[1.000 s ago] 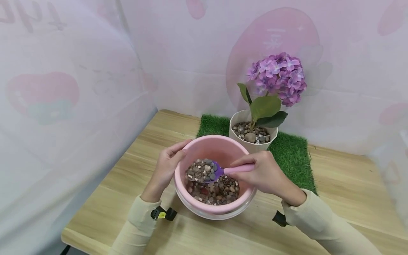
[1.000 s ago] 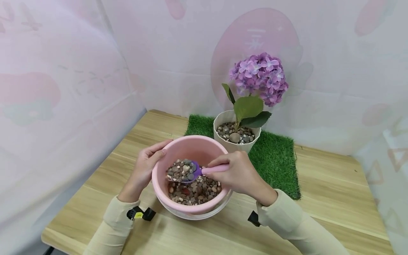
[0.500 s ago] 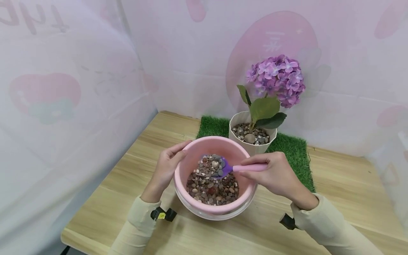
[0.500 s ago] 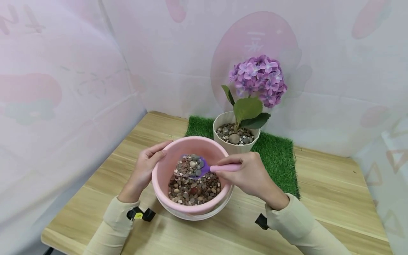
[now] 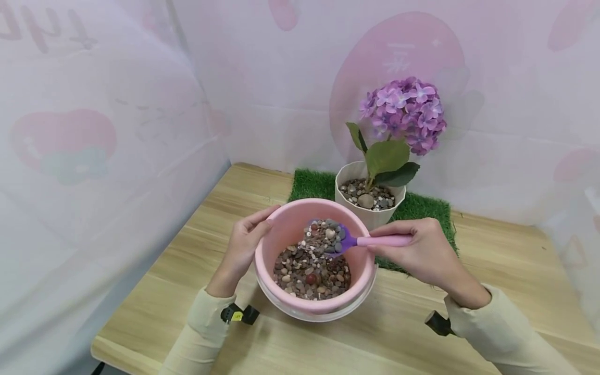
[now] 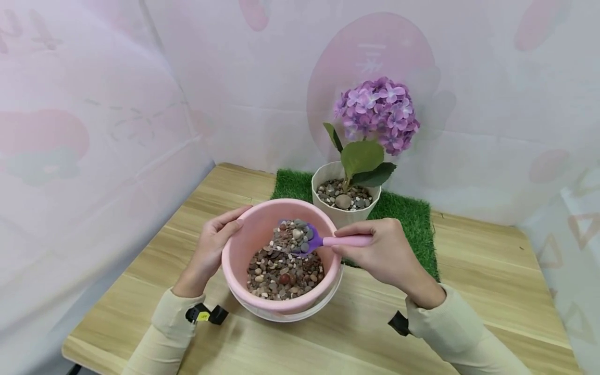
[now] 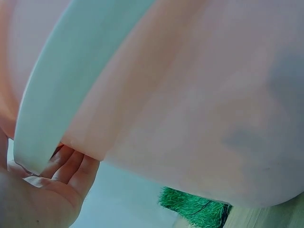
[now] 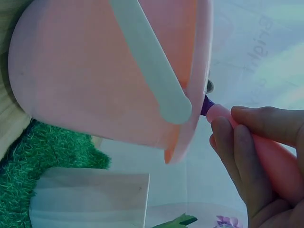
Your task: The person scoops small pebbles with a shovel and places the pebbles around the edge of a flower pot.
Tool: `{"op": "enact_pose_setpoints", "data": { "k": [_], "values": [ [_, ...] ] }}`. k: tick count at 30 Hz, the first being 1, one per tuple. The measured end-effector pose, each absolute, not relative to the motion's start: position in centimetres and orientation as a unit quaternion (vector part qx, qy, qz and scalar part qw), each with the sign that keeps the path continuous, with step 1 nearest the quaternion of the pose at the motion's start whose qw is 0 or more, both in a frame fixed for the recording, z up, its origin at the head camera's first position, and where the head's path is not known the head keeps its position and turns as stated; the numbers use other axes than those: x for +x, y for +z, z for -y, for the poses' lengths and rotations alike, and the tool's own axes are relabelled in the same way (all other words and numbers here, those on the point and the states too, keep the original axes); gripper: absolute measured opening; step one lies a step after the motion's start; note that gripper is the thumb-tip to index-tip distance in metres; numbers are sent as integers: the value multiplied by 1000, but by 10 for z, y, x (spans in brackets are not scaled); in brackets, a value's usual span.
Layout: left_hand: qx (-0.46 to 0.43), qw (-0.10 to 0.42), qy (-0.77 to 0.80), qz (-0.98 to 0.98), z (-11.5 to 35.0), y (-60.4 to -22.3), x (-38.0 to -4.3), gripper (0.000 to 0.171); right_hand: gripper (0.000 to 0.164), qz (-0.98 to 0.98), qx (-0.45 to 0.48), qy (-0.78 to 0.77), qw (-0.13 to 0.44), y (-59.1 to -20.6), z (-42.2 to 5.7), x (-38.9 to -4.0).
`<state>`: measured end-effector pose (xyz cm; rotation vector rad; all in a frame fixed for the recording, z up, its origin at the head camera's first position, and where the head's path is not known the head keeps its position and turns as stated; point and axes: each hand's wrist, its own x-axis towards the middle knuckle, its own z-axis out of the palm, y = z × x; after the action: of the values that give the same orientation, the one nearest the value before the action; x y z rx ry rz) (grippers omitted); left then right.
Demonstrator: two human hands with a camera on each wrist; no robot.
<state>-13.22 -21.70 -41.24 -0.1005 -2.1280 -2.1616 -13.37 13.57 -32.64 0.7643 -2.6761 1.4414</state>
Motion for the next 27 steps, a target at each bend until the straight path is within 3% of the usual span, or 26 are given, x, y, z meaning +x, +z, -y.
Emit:
{"op": "enact_pose_setpoints", "data": {
  "k": [27],
  "values": [
    [-48,58,-714,696,217,-412,-133,44,25,875,194,441,38,-309,-180,-133]
  ]
}}
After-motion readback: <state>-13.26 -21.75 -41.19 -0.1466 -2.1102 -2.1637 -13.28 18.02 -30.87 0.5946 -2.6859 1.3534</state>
